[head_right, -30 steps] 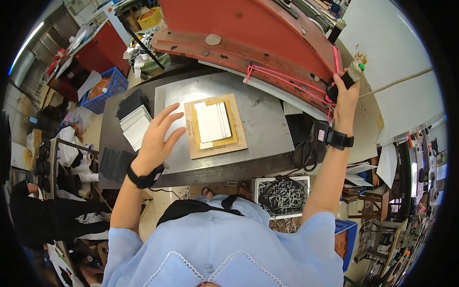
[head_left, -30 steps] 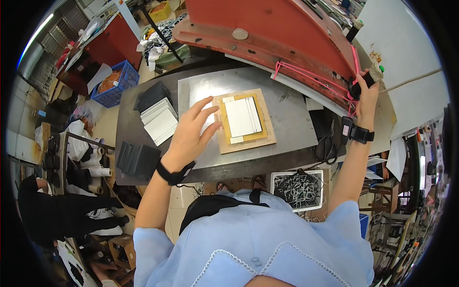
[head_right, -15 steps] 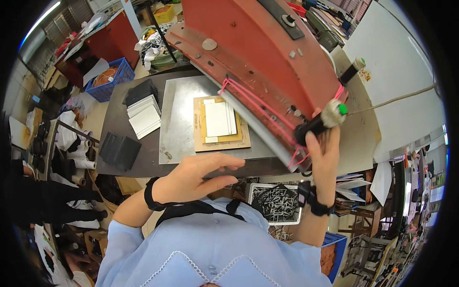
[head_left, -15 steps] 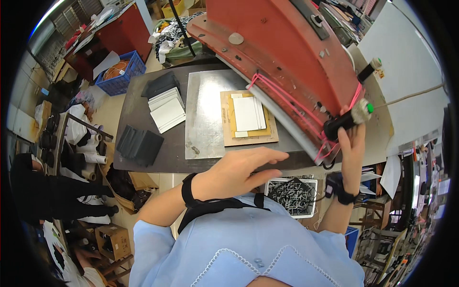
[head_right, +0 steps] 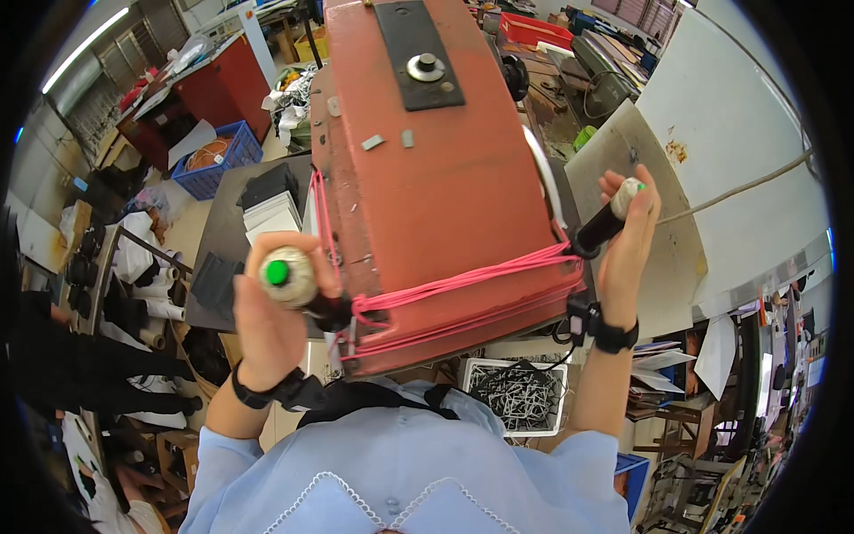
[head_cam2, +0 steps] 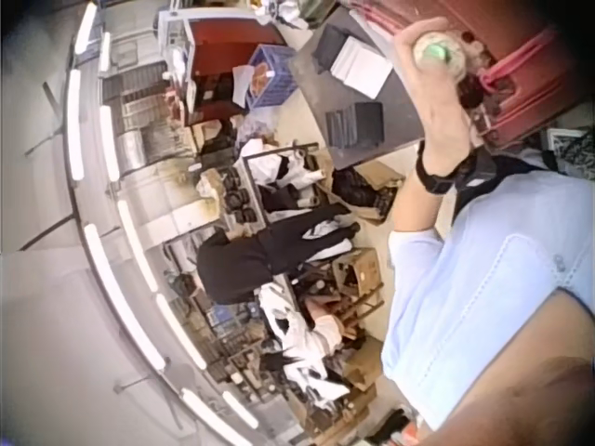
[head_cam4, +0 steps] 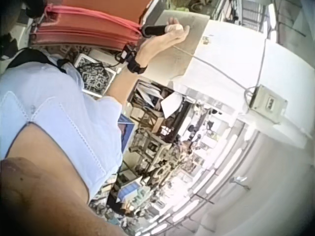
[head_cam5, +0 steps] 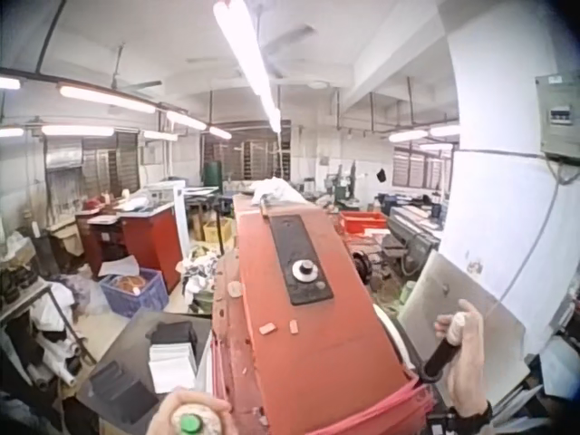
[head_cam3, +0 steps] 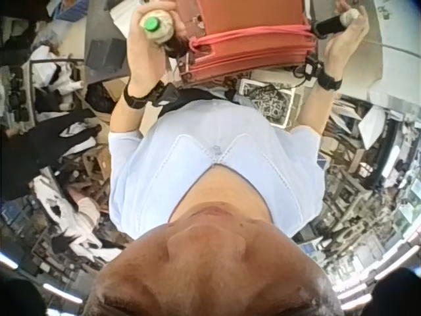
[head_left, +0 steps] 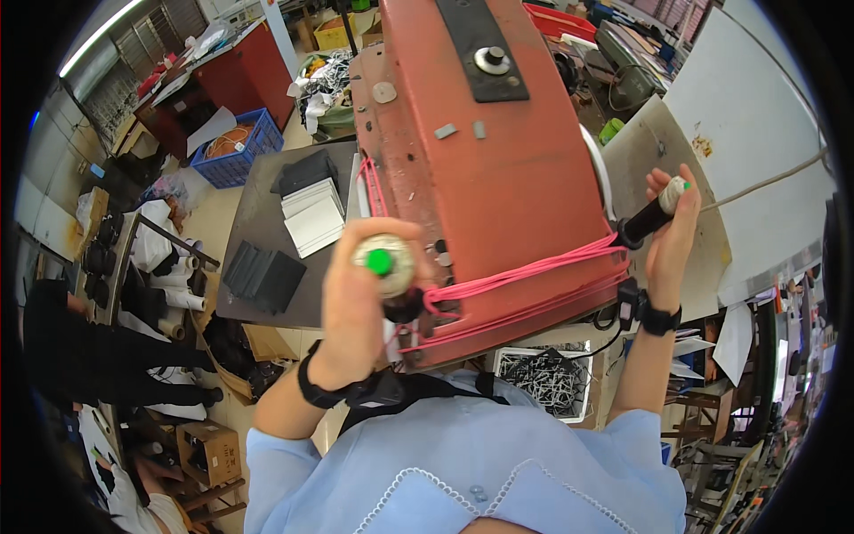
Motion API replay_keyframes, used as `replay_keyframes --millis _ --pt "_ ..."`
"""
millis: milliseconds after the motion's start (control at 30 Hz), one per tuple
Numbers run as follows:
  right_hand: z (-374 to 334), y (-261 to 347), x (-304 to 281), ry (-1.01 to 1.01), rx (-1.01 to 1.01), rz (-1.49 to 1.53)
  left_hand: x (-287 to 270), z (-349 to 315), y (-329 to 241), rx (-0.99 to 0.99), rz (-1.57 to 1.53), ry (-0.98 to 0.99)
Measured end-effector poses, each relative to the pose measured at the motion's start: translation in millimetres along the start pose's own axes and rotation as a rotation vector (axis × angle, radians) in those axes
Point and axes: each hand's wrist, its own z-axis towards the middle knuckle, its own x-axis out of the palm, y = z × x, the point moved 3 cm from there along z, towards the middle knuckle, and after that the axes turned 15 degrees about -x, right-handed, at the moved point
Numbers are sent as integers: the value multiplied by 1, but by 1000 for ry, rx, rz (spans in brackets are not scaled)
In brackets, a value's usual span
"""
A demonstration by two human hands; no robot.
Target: The recorder is assembling leather wallets by aligning precut pieces and using a manual press.
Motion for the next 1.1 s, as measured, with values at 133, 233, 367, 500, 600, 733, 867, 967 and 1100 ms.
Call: replay_keyframes --millis 133,233,367,500,600,733,867,967,1100 --pt "-16 30 22 -20 33 138 -30 -5 -9 -50 -79 -136" --pt "-10 31 23 47 86 188 -42 -5 -16 -111 -54 -148" --pt "-11 27 28 59 103 341 -55 -6 -11 -62 -91 -128" --pt "-24 18 33 41 107 366 -62 -9 6 -48 -126 -103" --pt "-32 11 30 44 102 328 -59 -10 13 -89 -88 -125" --pt "-34 9 32 33 112 317 -60 -9 18 -87 -99 -118" --pt "-33 11 33 28 65 261 -57 -9 15 -64 -87 -140" --pt "-26 11 33 39 60 249 -52 -12 8 -49 -126 -107" --pt "-6 9 25 46 70 233 -38 -11 3 -67 -69 -21"
